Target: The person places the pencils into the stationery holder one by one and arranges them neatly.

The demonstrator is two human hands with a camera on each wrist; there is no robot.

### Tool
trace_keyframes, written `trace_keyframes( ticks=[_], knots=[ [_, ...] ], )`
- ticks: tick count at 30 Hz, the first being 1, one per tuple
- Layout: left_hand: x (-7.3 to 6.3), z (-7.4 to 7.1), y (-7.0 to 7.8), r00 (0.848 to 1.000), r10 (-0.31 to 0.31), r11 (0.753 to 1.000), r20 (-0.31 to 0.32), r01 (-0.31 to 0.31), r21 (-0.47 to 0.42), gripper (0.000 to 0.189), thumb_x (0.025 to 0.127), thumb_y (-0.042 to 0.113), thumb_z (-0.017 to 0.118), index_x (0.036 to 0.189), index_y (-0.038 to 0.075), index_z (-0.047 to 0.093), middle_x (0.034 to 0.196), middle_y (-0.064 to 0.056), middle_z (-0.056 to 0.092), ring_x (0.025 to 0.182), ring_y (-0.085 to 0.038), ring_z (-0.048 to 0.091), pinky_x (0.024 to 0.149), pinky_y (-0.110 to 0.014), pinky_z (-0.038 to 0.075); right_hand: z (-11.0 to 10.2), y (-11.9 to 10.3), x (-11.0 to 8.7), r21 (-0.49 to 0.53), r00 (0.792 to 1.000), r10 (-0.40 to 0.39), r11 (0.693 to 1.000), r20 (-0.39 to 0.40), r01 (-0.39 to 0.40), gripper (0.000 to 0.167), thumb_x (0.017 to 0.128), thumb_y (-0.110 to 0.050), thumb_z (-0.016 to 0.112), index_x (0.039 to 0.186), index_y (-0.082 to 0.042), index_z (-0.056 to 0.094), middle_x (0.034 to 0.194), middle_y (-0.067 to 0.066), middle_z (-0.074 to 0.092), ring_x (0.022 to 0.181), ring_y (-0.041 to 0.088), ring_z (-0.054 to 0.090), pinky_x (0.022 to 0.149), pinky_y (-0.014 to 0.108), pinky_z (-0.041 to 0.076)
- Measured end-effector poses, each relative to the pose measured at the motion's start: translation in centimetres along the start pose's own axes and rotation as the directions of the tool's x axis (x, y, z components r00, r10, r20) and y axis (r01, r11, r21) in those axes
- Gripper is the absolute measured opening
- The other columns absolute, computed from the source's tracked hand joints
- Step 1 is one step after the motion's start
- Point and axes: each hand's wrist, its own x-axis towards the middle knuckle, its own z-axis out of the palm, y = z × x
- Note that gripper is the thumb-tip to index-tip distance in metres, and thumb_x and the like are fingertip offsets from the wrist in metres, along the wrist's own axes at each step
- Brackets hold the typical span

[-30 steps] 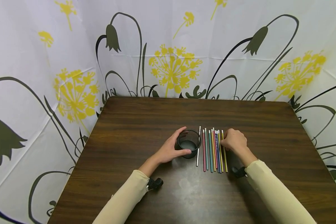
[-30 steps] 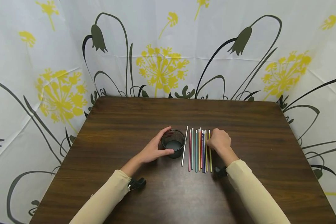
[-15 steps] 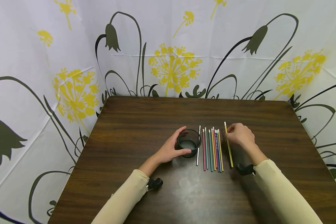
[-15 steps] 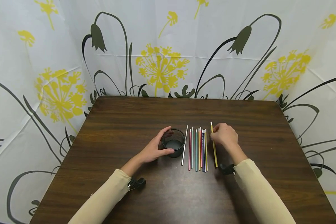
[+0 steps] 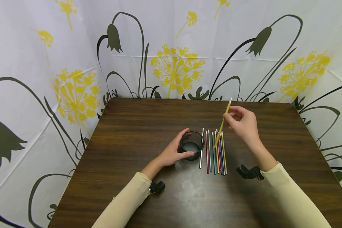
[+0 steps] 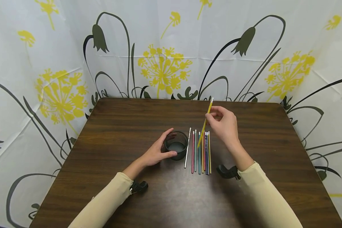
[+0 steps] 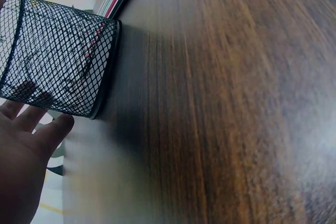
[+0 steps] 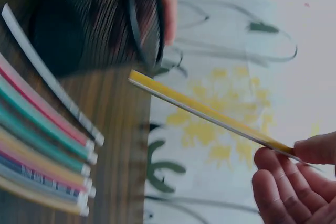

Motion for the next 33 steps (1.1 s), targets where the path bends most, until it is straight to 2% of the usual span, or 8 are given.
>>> trace_keyframes(
  ticks=[4,7,16,22,28,33],
  knots=[
    [0.0,-0.1,0.0,1.000,-0.007,1.000,0.002,0.007,0.003,0.088,0.086,0.007,0.076,0.154,0.003,0.019,0.147,-0.020,0.040,0.137,-0.038,0.036,0.108,-0.056,0.030,1.6,-1.6,-0.7,0.173,0.997,-0.073,0.982,-0.022,0.076,0.026,0.090,-0.007,0.070,0.113,0.003,0.065,0.091,0.022,0.069,0.065,0.003,0.067,0.055,0.024,0.054],
    [-0.1,0.0,0.0,1.000,-0.009,1.000,0.005,0.009,0.004,0.088,0.086,0.007,0.075,0.154,0.002,0.019,0.147,-0.022,0.040,0.137,-0.038,0.036,0.108,-0.056,0.029,3.0,-2.2,-1.5,0.216,0.992,-0.125,0.969,0.000,0.122,0.024,0.090,-0.006,0.071,0.112,0.002,0.066,0.091,0.020,0.070,0.066,0.005,0.067,0.055,0.025,0.055],
    [-0.1,-0.1,-0.1,1.000,-0.007,1.000,0.015,0.007,-0.002,0.087,0.087,0.007,0.074,0.154,0.002,0.018,0.148,-0.027,0.038,0.138,-0.038,0.034,0.111,-0.054,0.026,5.9,-1.9,-3.3,0.079,0.964,-0.234,0.971,0.126,0.226,0.015,0.089,-0.008,0.073,0.103,-0.007,0.068,0.086,0.002,0.071,0.069,0.017,0.069,0.059,0.025,0.052],
    [0.0,-0.2,0.0,0.999,-0.025,1.000,0.027,0.025,0.003,0.086,0.089,0.009,0.073,0.154,0.004,0.017,0.149,-0.026,0.037,0.138,-0.037,0.034,0.111,-0.054,0.025,6.8,-1.1,-3.9,0.063,0.952,-0.239,0.971,0.191,0.231,0.014,0.089,-0.008,0.072,0.102,-0.009,0.067,0.089,0.001,0.070,0.071,0.016,0.070,0.058,0.030,0.054],
    [-0.3,-0.2,0.2,0.998,-0.059,0.998,0.024,0.059,0.026,0.087,0.089,0.013,0.073,0.155,0.007,0.017,0.151,-0.022,0.035,0.140,-0.035,0.032,0.111,-0.053,0.025,7.6,0.0,-4.2,0.001,0.946,-0.228,0.972,0.231,0.234,0.014,0.088,-0.009,0.074,0.100,-0.009,0.068,0.089,-0.001,0.070,0.070,0.009,0.068,0.060,0.030,0.054],
    [-0.3,-0.2,0.3,0.998,-0.061,0.998,0.032,0.060,0.024,0.086,0.090,0.013,0.072,0.156,0.008,0.017,0.152,-0.021,0.034,0.141,-0.035,0.031,0.111,-0.054,0.025,8.0,0.5,-4.2,-0.006,0.941,-0.223,0.973,0.253,0.232,0.012,0.088,-0.008,0.073,0.099,-0.008,0.068,0.088,-0.001,0.070,0.070,0.009,0.068,0.062,0.030,0.054]
  ],
)
